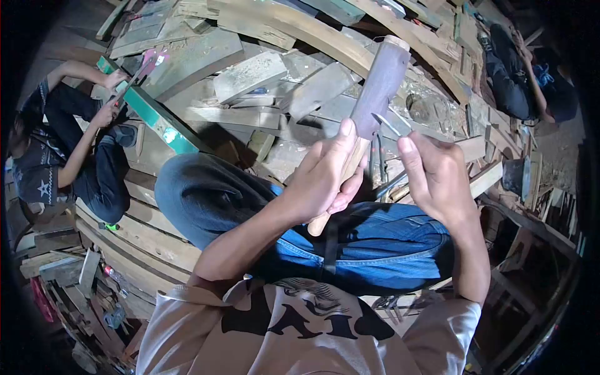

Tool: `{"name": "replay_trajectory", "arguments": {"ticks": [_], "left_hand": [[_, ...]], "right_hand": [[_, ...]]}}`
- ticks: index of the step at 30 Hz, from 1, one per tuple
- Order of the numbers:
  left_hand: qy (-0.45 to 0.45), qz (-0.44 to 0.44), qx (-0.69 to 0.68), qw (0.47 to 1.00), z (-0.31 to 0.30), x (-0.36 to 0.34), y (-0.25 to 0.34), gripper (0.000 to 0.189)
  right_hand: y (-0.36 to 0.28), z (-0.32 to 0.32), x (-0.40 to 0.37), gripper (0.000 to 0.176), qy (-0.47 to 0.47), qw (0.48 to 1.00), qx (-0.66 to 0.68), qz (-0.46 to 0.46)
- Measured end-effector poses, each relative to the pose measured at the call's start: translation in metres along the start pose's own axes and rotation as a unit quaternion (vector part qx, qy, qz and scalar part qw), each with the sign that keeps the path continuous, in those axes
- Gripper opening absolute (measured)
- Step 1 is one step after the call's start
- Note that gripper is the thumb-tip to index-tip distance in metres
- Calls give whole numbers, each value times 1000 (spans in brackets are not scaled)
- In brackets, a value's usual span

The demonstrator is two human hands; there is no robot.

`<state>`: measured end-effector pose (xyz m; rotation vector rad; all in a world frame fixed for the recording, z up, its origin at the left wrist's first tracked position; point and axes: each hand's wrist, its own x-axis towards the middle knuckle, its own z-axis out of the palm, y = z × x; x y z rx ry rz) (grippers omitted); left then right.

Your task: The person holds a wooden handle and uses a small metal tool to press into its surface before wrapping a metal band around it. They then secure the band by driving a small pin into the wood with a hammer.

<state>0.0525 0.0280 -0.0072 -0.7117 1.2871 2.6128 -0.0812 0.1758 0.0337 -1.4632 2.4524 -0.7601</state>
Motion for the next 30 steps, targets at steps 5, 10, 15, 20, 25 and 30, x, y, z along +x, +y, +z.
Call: {"name": "replay_trajectory", "arguments": {"ticks": [5,10,15,20,25,30], "left_hand": [[-50,-27,-53,997,0,-6,6,66],[-92,-47,-101,990,-8,-2,7,66],[-103,-63,-115,986,-6,1,9,65],[-70,-55,-66,994,-5,6,6,64],[-66,-40,-42,996,-6,9,3,65],[-52,-49,-44,996,-6,13,2,66]], "right_hand": [[3,-2,5,35,5,998,-60,-19],[1,0,7,32,19,991,-113,-67],[0,2,3,32,1,990,-123,-63],[4,1,5,31,5,991,-132,-35],[11,-2,11,32,9,987,-162,-12],[17,-3,14,32,-7,989,-144,-32]]}}
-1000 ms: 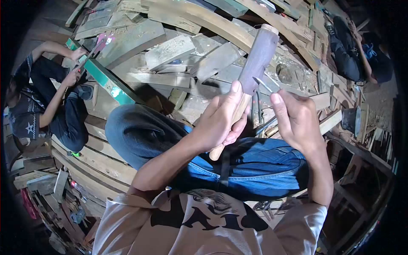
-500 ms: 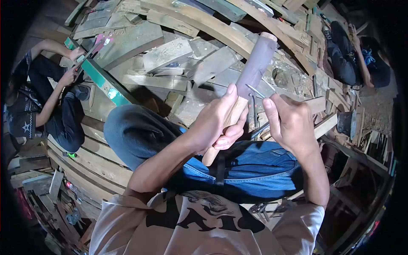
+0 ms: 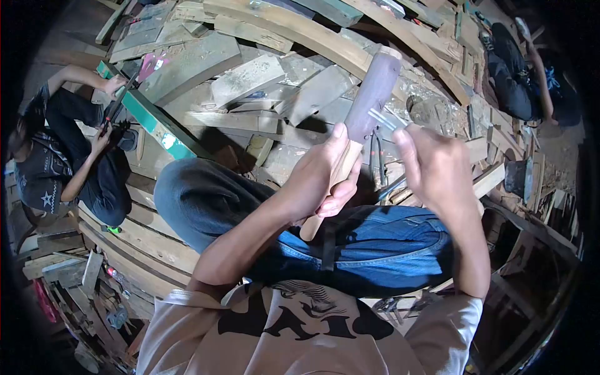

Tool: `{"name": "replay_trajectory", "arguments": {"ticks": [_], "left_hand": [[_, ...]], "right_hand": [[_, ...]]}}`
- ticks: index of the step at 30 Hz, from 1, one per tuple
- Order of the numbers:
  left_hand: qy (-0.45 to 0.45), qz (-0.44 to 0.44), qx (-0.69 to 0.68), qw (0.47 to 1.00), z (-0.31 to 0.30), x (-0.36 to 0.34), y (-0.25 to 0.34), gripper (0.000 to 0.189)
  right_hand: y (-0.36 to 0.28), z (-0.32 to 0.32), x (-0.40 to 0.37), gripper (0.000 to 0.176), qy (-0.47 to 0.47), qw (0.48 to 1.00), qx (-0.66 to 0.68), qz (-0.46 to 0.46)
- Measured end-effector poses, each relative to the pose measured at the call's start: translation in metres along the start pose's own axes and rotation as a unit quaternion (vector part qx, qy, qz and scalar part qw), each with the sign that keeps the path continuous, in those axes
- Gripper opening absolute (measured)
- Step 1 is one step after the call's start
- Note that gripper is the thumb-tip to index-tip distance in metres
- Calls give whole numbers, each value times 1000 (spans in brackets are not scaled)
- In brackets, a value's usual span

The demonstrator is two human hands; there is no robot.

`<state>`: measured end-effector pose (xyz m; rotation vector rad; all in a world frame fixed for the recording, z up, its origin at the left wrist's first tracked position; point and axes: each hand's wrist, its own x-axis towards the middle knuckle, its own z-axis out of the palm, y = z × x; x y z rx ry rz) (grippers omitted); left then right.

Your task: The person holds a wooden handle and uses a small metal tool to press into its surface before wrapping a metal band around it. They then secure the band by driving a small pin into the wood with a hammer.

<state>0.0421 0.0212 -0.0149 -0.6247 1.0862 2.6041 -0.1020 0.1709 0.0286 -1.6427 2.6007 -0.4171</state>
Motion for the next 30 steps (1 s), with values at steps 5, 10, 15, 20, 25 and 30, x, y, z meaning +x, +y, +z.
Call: {"name": "replay_trajectory", "arguments": {"ticks": [5,10,15,20,25,30], "left_hand": [[10,0,6,1000,5,2,3,67],[1,-10,-1,1000,2,5,0,68],[1,-7,6,1000,0,10,-3,68],[44,-4,40,998,1,10,-6,68],[41,28,76,996,1,8,-8,67],[61,21,82,995,4,7,-7,66]], "right_hand": [[-4,4,-5,34,-15,1000,-1,-12],[2,4,-4,35,-6,1000,-1,15],[7,2,0,32,-6,999,-15,35],[2,4,-4,37,-29,999,-18,10],[2,8,-6,38,-11,999,-30,10],[4,4,-5,36,-22,998,-38,37]]}}
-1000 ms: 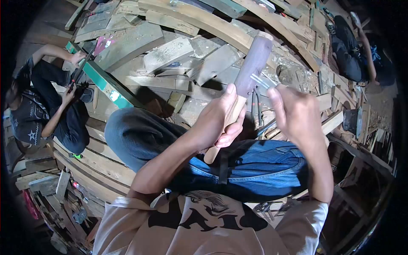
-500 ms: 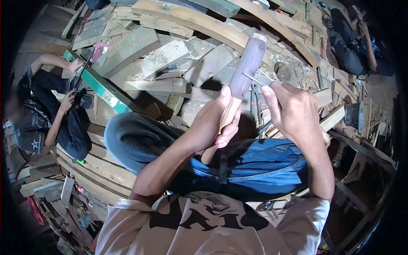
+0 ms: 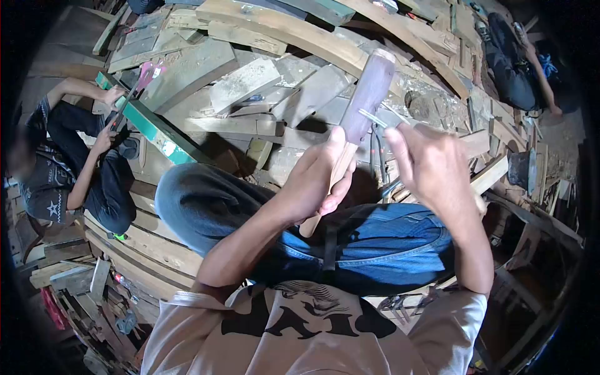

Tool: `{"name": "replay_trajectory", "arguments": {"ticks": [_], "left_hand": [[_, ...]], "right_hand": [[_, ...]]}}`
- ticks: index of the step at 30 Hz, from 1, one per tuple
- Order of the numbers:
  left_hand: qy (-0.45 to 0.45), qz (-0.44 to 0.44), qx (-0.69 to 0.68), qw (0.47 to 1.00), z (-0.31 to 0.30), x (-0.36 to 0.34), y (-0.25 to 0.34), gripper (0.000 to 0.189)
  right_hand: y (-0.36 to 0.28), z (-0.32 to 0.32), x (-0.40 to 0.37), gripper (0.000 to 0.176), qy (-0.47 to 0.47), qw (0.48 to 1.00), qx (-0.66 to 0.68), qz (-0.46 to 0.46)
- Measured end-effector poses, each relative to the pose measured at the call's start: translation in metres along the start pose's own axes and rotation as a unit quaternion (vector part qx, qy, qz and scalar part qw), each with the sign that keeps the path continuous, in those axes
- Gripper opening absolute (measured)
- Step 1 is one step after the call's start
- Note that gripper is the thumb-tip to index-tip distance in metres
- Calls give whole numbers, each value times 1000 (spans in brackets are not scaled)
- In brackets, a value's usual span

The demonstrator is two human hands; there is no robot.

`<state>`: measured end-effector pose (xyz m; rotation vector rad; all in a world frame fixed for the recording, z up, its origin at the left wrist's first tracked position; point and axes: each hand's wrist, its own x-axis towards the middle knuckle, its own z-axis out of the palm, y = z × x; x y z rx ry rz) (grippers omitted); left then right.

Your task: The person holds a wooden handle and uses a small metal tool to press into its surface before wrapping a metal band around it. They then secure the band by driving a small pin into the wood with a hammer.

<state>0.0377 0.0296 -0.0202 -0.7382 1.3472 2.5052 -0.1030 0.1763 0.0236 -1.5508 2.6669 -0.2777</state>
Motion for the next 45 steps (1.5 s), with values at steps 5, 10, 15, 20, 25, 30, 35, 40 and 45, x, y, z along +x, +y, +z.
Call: {"name": "replay_trajectory", "arguments": {"ticks": [5,10,15,20,25,30,35,40,45], "left_hand": [[-10,2,7,1000,-2,2,1,66],[-3,-7,-25,1000,-3,6,-1,67],[12,23,-8,1000,1,5,-2,68],[9,144,7,989,-4,15,-17,67],[-84,270,-94,954,-14,27,-27,60],[-97,288,-125,945,-11,24,-29,60],[-66,232,-96,966,-7,19,-11,96],[-154,198,-349,903,-19,23,-17,119],[-267,132,-325,897,-44,25,-19,129]], "right_hand": [[-2,1,1,35,26,999,6,-20],[-4,4,2,37,17,999,15,-48],[8,-3,7,37,17,998,64,-19],[2,-5,4,44,-23,978,205,-2],[-4,5,3,43,-26,975,204,-79],[-1,14,1,39,-50,975,190,-105],[9,-4,3,36,-55,976,181,-110],[28,-25,5,32,-59,971,193,-128],[49,-42,1,33,-89,971,198,-101]]}}
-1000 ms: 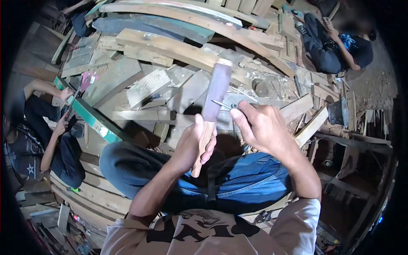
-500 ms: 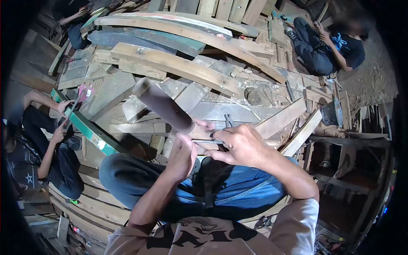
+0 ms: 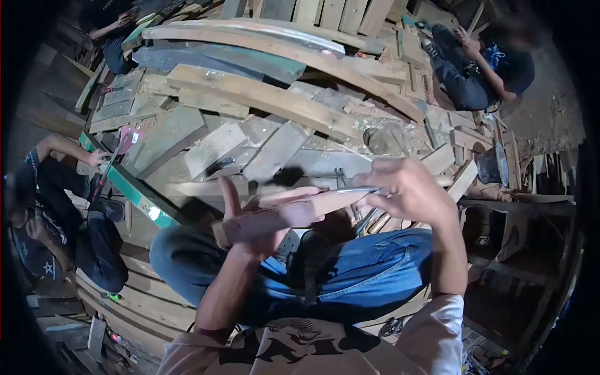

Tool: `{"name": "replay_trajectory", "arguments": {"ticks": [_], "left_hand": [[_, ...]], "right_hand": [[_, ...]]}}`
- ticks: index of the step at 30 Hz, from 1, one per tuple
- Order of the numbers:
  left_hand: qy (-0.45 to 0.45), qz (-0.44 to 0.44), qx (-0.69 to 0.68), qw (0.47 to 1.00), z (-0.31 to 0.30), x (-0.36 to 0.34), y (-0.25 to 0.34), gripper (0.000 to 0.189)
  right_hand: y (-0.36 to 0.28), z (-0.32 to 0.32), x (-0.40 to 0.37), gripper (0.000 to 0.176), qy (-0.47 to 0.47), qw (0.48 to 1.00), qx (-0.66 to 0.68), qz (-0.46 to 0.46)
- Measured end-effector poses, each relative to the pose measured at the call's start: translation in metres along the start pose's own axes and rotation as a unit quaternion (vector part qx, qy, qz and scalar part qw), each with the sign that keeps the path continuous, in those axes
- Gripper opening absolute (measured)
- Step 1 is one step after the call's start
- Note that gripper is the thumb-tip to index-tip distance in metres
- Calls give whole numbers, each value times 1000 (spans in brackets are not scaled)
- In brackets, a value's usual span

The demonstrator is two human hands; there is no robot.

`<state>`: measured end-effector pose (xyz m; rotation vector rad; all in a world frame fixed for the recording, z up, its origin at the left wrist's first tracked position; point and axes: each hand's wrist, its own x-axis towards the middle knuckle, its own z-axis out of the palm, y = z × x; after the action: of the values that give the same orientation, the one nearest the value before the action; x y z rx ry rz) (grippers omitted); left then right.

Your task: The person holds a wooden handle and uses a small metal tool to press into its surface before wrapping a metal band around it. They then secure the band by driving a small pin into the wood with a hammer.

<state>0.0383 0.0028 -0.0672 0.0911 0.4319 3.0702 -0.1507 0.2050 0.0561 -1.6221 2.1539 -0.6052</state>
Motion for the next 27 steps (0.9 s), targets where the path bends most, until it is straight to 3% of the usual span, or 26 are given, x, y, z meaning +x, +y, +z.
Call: {"name": "replay_trajectory", "arguments": {"ticks": [2,3,4,6,7,8,10,11,14,16,18,20,23,27], "left_hand": [[0,-46,-321,946,33,-1,9,129],[216,-26,-175,960,53,1,11,132],[208,-63,-136,967,55,0,14,130],[19,-157,68,985,37,-1,22,123],[24,-174,216,960,42,1,24,117],[36,-172,262,949,37,-1,25,94],[15,-170,297,939,45,-3,23,73],[4,-237,399,886,48,-1,26,66],[4,-281,441,852,51,6,19,58],[80,-238,405,879,50,5,10,52],[107,-210,405,883,49,6,4,47],[202,-155,343,904,53,8,3,44],[210,-129,342,907,45,10,1,49],[209,-102,349,908,49,11,-2,44]], "right_hand": [[5,0,-5,33,25,999,-45,17],[4,-4,-6,33,29,997,-68,26],[3,-6,-6,32,33,995,-90,36],[6,-2,-7,32,26,996,-63,65],[3,-3,-7,31,22,993,-91,76],[3,-4,-6,31,20,989,-121,87],[12,3,-8,33,46,988,-132,63],[14,3,-8,34,49,986,-149,62],[22,8,-8,35,77,980,-177,56],[22,12,-6,35,100,976,-188,49],[15,15,-1,36,182,967,-162,69],[14,20,1,39,167,980,-107,32],[-4,35,3,27,92,995,-24,34],[-17,55,4,23,72,997,-35,-17]]}}
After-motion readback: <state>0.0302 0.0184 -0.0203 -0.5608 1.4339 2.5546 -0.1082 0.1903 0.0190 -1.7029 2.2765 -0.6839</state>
